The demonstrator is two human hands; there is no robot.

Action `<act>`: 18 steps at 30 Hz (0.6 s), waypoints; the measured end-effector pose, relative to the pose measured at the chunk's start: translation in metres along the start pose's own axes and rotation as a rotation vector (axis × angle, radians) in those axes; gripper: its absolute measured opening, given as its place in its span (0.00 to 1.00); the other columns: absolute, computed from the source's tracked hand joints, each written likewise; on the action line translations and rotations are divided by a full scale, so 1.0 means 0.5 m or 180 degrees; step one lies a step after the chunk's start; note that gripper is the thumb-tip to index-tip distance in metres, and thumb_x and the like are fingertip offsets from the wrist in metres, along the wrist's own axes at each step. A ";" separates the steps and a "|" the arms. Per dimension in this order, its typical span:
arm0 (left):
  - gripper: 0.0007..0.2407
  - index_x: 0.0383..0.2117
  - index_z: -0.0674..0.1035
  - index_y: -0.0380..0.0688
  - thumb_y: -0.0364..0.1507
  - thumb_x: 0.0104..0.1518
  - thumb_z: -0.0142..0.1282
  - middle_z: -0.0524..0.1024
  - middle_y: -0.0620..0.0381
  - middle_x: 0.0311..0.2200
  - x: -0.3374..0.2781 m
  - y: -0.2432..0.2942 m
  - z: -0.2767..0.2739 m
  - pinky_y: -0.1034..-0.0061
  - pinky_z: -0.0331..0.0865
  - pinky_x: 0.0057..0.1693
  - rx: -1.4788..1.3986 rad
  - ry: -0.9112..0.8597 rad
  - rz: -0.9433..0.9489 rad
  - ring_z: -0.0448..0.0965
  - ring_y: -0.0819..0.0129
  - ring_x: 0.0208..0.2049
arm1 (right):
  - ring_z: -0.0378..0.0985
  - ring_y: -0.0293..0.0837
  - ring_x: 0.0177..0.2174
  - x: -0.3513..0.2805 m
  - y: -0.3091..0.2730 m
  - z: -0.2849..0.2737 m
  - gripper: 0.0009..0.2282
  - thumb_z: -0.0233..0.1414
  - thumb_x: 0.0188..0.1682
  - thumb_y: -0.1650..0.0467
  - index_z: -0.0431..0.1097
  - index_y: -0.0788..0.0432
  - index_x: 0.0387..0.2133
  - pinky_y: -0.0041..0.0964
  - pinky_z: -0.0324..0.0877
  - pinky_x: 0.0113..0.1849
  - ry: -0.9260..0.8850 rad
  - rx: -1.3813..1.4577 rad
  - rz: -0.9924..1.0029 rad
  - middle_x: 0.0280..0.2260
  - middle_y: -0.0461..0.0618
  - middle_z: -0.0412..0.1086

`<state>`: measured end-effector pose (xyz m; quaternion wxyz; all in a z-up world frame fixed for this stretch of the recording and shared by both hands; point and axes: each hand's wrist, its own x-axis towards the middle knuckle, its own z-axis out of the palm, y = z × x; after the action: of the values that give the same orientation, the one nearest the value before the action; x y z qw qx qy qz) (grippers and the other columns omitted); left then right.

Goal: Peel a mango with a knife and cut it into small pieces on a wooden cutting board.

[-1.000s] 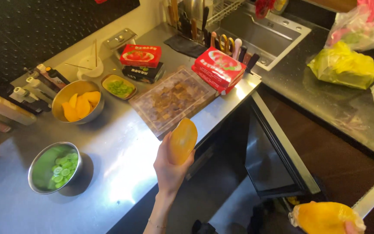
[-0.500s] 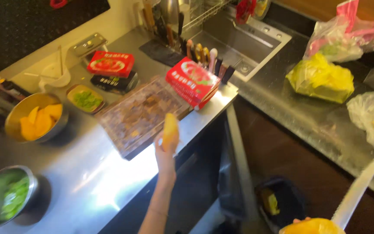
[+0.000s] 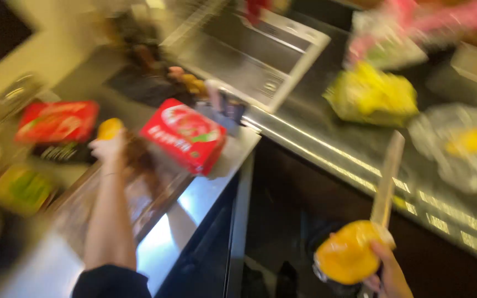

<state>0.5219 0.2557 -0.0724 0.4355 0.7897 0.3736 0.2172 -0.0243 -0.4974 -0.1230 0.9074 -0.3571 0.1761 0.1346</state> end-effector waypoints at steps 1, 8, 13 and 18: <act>0.49 0.60 0.61 0.23 0.54 0.42 0.72 0.67 0.31 0.61 0.026 0.049 0.011 0.58 0.66 0.66 0.0759 -0.0156 -0.0338 0.69 0.43 0.62 | 0.64 0.35 0.16 0.032 -0.054 0.115 0.19 0.50 0.57 0.64 0.67 0.71 0.50 0.28 0.56 0.17 0.0134 0.0097 -0.0144 0.31 0.58 0.75; 0.45 0.57 0.67 0.19 0.55 0.49 0.70 0.73 0.29 0.57 0.213 -0.050 0.119 0.55 0.67 0.69 0.1480 -0.0584 0.0841 0.73 0.39 0.63 | 0.53 0.28 0.09 0.120 -0.188 0.587 0.19 0.50 0.48 0.61 0.70 0.65 0.42 0.25 0.44 0.12 0.1454 -0.0380 -0.0270 0.25 0.49 0.76; 0.19 0.55 0.68 0.34 0.27 0.60 0.58 0.67 0.41 0.52 0.084 0.062 0.034 0.60 0.63 0.56 0.0151 0.0743 0.1881 0.67 0.52 0.52 | 0.57 0.29 0.12 0.129 -0.156 0.554 0.18 0.51 0.54 0.60 0.68 0.66 0.44 0.23 0.49 0.13 0.1240 -0.0243 -0.0505 0.28 0.48 0.71; 0.08 0.48 0.75 0.35 0.27 0.71 0.47 0.77 0.50 0.44 -0.628 0.316 -0.145 0.69 0.76 0.51 -0.1755 -0.3023 0.1255 0.80 0.64 0.44 | 0.55 0.25 0.11 0.144 -0.210 0.686 0.24 0.49 0.50 0.57 0.69 0.67 0.48 0.20 0.48 0.12 0.0929 -0.0296 -0.0434 0.42 0.59 0.77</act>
<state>0.3398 -0.0049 0.0945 0.6961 0.7126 -0.0870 0.0055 0.1562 -0.3249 0.1444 0.8617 -0.4256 0.2749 0.0274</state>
